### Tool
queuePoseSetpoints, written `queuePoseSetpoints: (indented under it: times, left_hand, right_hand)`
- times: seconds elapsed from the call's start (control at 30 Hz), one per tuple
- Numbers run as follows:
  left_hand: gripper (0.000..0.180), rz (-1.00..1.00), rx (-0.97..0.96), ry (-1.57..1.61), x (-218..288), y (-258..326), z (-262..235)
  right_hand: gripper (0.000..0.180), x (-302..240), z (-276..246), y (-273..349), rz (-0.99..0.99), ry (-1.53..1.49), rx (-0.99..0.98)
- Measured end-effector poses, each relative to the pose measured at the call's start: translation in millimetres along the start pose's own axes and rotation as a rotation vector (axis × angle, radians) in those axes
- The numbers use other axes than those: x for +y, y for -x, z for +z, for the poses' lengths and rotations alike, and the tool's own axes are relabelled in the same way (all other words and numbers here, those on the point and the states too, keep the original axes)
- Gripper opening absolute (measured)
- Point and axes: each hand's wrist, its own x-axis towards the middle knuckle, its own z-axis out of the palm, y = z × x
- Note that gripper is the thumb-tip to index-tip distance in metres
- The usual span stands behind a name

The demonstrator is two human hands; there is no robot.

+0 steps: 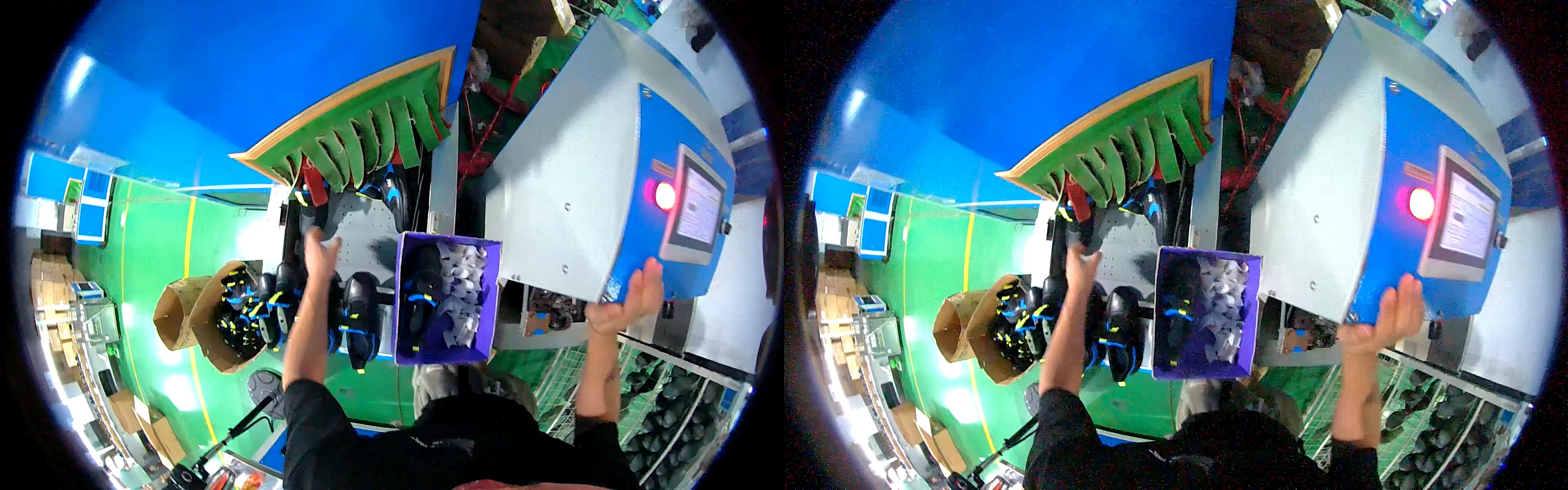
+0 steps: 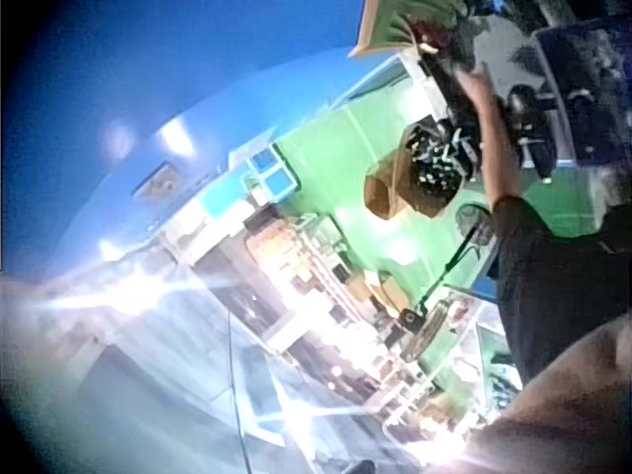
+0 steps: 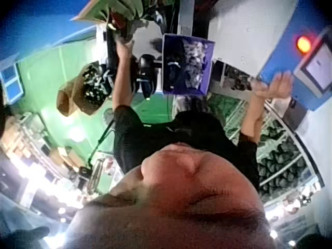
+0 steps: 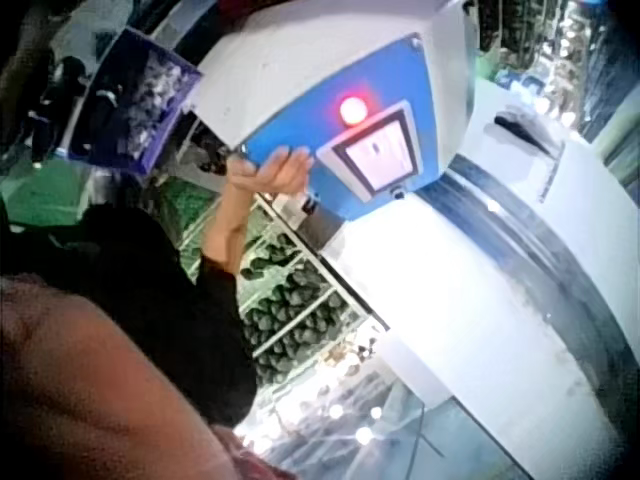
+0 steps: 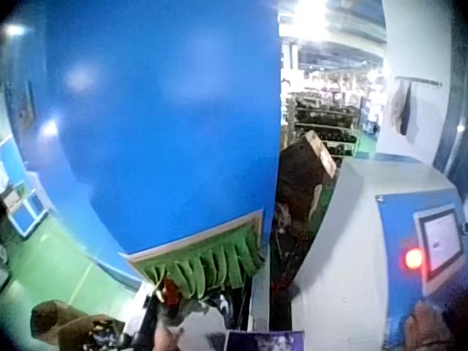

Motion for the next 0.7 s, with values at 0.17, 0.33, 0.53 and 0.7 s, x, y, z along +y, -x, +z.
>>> queuePoseSetpoints:
  times: [0.17, 0.33, 0.53, 0.7]
  left_hand:
    - [0.084, 0.036, -0.08, 0.342, -38, -136, 42]
    - [0.069, -0.216, 0.314, -0.102, -5, -105, 96]
    - [0.052, -0.695, -0.098, 1.349, 14, -84, 33]
    - [0.064, -0.563, -0.248, 1.456, 150, 108, -58]
  right_hand:
    - [0.063, 10, 4, 15, -0.062, 0.141, -0.062]
    - [0.069, 24, -16, 22, -0.137, 0.178, -0.054]
    - [0.06, 6, -8, 3, -0.053, 0.064, -0.131]
    - [0.055, -27, -44, -11, 0.187, -0.19, -0.251]
